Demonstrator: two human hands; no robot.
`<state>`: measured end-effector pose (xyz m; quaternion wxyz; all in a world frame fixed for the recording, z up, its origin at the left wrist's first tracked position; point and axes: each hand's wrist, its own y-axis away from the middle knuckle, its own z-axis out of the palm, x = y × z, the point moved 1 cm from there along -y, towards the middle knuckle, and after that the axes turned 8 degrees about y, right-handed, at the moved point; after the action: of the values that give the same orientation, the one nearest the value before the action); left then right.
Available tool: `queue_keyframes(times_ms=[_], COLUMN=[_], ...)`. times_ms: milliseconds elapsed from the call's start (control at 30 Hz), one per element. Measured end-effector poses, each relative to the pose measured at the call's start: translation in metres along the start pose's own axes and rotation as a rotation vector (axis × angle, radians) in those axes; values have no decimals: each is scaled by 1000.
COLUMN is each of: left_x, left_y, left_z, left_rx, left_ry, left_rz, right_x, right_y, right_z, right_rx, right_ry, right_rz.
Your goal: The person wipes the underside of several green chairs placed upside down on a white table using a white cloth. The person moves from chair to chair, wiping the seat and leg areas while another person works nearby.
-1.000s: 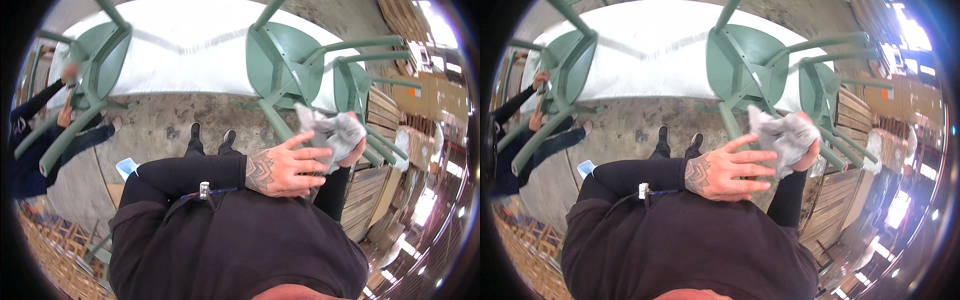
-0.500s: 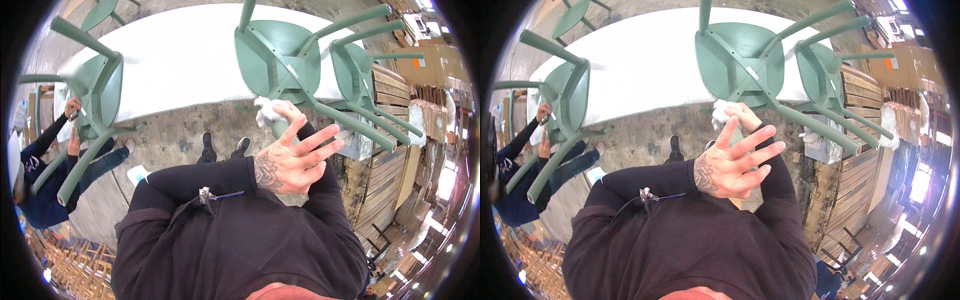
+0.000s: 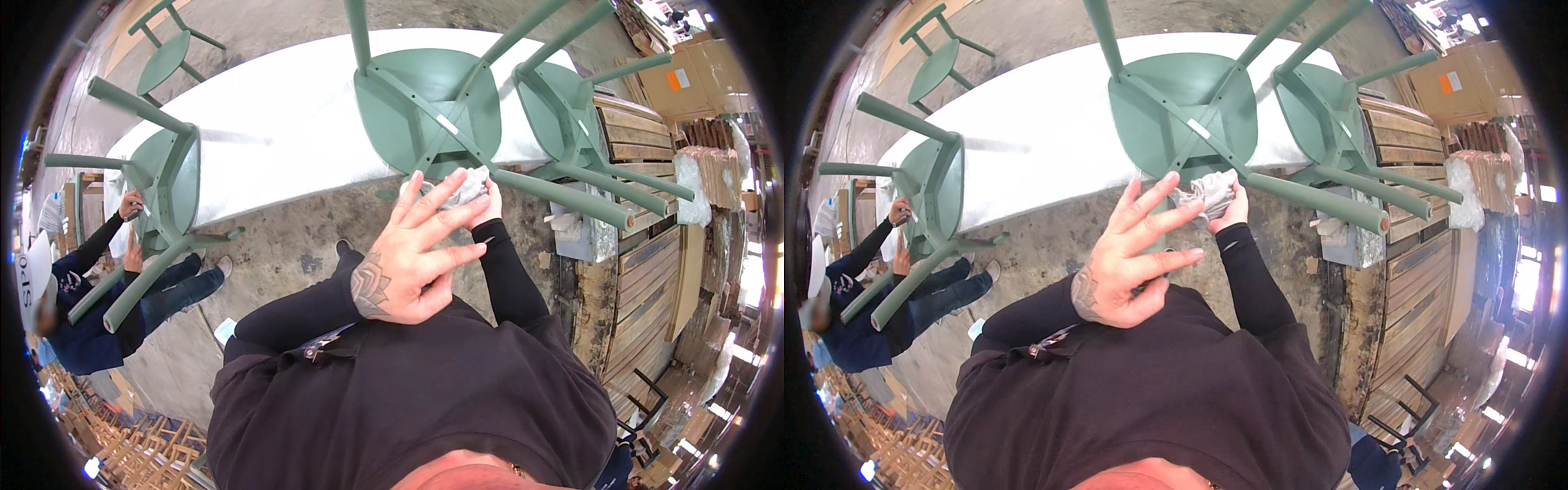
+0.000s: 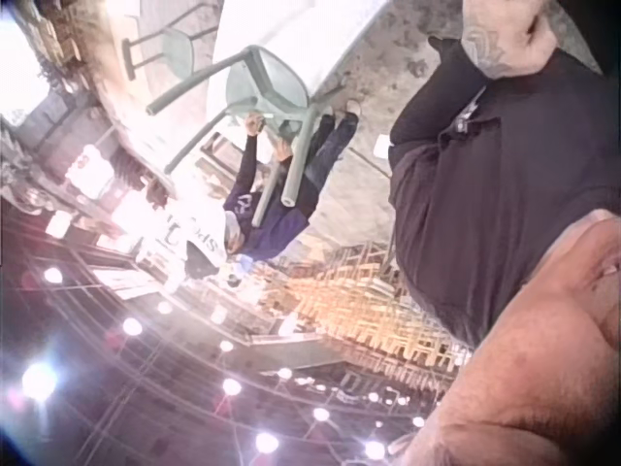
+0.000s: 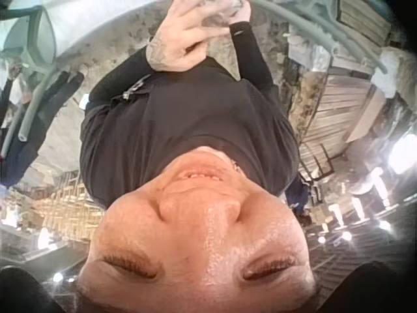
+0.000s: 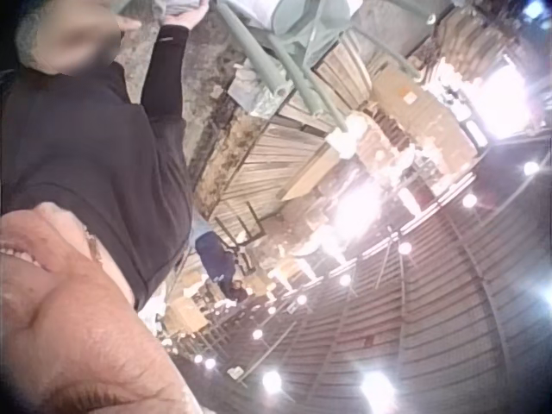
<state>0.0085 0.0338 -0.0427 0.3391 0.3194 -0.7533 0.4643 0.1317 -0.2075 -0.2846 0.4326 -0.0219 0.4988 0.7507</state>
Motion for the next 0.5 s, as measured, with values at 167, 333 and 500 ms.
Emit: queue_keyframes(times_ms=[167, 333, 500], left_x=[-2, -3, 8], left_y=[-14, -12, -32], left_z=[11, 12, 2], left_rx=[-133, -213, -258], left_ry=[-119, -50, 19], left_rz=[-189, -341, -405], right_x=[-55, -109, -100], right_y=[-13, -65, -163], right_z=[60, 129, 80], right_rx=[-159, -163, -9], right_ry=[-24, 349, 1935], right_rz=[-198, -704, -1185])
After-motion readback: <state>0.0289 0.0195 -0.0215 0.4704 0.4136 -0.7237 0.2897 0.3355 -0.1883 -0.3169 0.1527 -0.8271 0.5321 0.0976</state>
